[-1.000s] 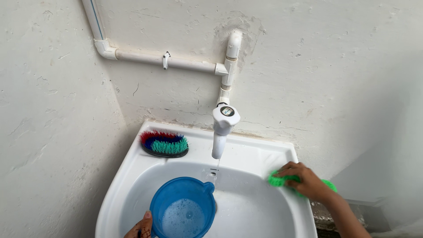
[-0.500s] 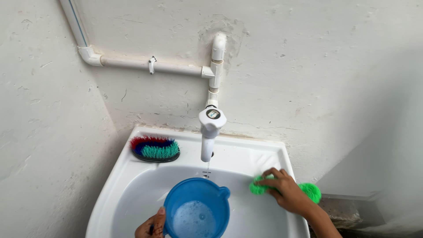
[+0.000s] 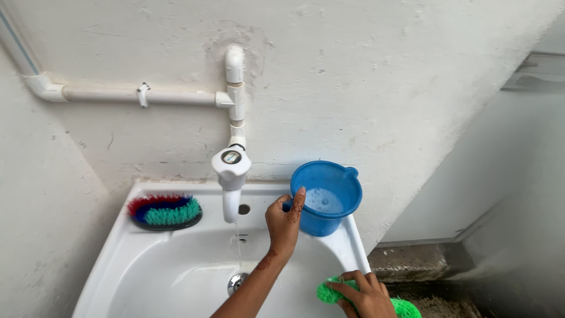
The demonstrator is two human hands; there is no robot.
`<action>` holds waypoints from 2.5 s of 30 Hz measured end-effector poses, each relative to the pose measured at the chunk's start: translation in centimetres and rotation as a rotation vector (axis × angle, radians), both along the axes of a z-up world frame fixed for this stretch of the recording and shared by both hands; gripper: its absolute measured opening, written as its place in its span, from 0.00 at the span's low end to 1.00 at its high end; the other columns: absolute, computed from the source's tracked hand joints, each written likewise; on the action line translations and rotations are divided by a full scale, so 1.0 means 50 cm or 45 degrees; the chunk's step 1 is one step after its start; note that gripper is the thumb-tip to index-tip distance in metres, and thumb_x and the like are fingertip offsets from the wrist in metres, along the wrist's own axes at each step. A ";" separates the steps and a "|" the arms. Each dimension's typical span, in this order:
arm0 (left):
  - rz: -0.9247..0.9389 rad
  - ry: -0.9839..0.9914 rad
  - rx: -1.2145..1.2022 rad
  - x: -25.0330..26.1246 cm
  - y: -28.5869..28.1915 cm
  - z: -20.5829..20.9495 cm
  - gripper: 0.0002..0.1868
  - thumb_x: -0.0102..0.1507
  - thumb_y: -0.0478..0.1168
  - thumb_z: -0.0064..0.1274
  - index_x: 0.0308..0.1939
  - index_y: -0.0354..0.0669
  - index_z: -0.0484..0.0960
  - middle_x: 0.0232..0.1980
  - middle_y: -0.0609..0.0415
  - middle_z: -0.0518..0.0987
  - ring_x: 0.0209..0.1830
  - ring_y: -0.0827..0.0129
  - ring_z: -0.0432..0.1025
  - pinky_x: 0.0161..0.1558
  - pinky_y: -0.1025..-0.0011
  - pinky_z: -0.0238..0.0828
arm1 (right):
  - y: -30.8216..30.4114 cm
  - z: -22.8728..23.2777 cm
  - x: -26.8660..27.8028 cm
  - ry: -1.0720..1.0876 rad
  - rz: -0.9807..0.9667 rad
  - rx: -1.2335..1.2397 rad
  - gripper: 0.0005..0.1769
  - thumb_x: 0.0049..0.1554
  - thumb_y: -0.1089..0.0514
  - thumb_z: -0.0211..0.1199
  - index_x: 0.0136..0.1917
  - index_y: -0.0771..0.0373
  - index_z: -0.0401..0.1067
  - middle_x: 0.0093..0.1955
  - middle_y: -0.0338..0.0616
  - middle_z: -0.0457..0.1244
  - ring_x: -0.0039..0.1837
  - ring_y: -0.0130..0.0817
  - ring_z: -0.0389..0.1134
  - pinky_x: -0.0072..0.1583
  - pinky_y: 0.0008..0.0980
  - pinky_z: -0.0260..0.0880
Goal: The person cleans a sink by scrubbing the basin with a green sponge and pouring water from a blue pitcher. They also use a brush and the sponge to clean the faucet and surrounding PVC pipes.
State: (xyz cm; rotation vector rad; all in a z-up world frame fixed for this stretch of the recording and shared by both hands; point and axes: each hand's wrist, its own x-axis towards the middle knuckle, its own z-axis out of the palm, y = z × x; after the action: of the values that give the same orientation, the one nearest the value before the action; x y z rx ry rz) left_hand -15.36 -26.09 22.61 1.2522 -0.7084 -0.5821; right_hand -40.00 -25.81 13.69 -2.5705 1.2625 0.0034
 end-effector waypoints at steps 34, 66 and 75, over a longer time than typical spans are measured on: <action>-0.246 -0.587 0.778 0.196 0.466 -0.142 0.16 0.63 0.48 0.48 0.50 0.49 0.83 0.37 0.56 0.87 0.33 0.77 0.84 0.24 0.67 0.81 | 0.035 -0.039 -0.065 -0.433 -0.171 -0.223 0.25 0.48 0.61 0.66 0.57 0.40 0.84 0.58 0.41 0.66 0.58 0.38 0.62 0.61 0.40 0.68; 0.240 -1.086 1.113 0.220 0.511 -0.420 0.11 0.64 0.46 0.61 0.36 0.42 0.85 0.13 0.52 0.76 0.10 0.72 0.70 0.22 0.68 0.71 | -0.050 0.021 -0.095 -1.232 -0.841 0.736 0.21 0.60 0.65 0.54 0.66 0.58 0.73 0.57 0.48 0.65 0.35 0.43 0.62 0.35 0.46 0.67; 0.366 -0.975 1.072 0.112 0.462 -0.466 0.11 0.64 0.46 0.61 0.37 0.41 0.85 0.12 0.51 0.75 0.11 0.71 0.69 0.23 0.68 0.70 | -0.030 -0.084 -0.162 -1.295 -0.703 0.681 0.21 0.54 0.74 0.54 0.53 0.61 0.80 0.56 0.41 0.66 0.35 0.36 0.66 0.28 0.30 0.68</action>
State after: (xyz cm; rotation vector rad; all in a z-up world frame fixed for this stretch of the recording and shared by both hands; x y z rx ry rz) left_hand -9.75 -3.00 -0.69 2.3809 -0.9154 -0.1191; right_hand -48.10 -27.31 9.51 -1.3496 1.2212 -0.8262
